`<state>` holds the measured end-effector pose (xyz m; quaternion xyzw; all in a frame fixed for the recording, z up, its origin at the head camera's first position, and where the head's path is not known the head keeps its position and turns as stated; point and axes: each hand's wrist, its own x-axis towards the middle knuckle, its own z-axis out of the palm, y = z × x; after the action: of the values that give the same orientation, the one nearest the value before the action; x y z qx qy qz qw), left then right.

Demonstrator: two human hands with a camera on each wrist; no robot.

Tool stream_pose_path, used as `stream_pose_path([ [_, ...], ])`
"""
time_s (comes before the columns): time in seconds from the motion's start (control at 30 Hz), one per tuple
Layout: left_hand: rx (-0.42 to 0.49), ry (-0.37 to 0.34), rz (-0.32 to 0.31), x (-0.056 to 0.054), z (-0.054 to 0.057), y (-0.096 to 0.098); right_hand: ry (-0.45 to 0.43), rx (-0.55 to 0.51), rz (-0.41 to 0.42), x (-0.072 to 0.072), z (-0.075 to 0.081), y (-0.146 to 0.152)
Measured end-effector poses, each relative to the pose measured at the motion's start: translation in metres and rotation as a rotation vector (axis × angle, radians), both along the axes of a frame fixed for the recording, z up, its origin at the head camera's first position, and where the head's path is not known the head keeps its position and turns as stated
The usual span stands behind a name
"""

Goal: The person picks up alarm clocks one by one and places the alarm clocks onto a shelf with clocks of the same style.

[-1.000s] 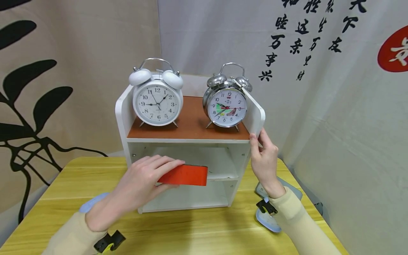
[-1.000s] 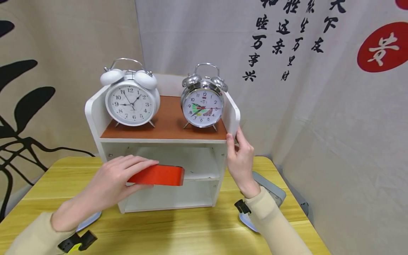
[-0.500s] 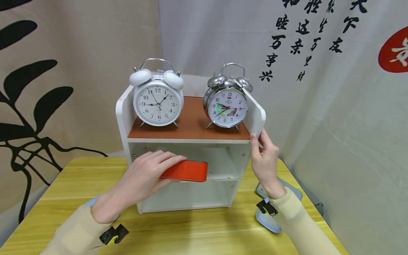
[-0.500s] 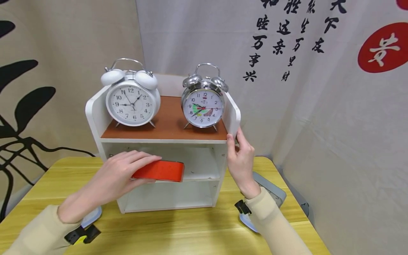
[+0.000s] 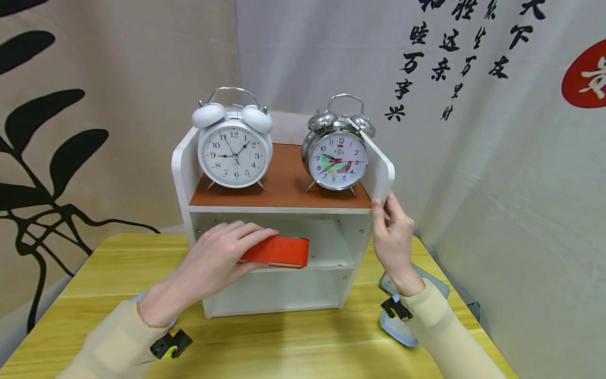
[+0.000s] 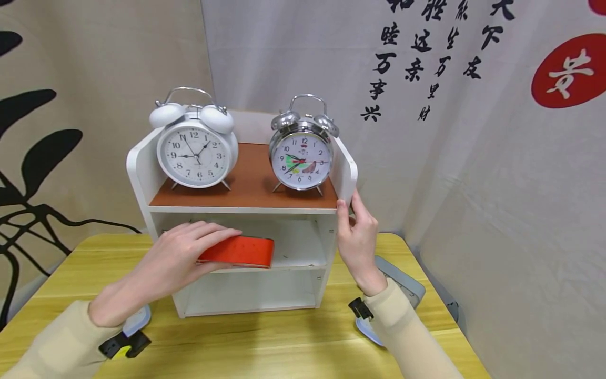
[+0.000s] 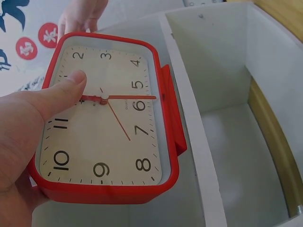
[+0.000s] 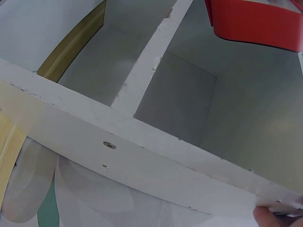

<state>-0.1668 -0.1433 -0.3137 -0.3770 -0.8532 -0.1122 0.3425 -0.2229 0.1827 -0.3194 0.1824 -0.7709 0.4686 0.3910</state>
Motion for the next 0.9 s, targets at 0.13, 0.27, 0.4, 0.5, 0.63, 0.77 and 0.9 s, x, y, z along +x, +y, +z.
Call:
stream_pose_path([
  [0.13,0.008,-0.004,0.001,-0.001,-0.001,-0.001,0.001,-0.001,0.002,0.0,0.0,0.0],
  [0.27,0.017,-0.01,0.004,-0.003,-0.002,-0.002,0.0,-0.001,0.002,0.0,0.0,-0.001],
  [0.4,0.016,-0.026,0.01,-0.006,-0.001,-0.002,-0.003,-0.001,-0.001,0.0,0.001,-0.001],
  [0.5,-0.01,-0.045,0.036,-0.007,0.002,-0.002,-0.002,-0.002,-0.004,0.001,0.001,-0.001],
  [0.63,-0.075,-0.019,0.086,-0.008,0.004,-0.001,0.006,-0.001,0.0,0.0,0.0,0.0],
  [0.77,-0.132,0.114,0.099,-0.011,0.002,0.0,0.007,-0.004,0.001,0.0,0.0,0.0],
  [0.9,-0.172,0.269,0.097,-0.014,-0.001,0.002,-0.001,-0.005,-0.002,0.0,0.0,-0.001],
])
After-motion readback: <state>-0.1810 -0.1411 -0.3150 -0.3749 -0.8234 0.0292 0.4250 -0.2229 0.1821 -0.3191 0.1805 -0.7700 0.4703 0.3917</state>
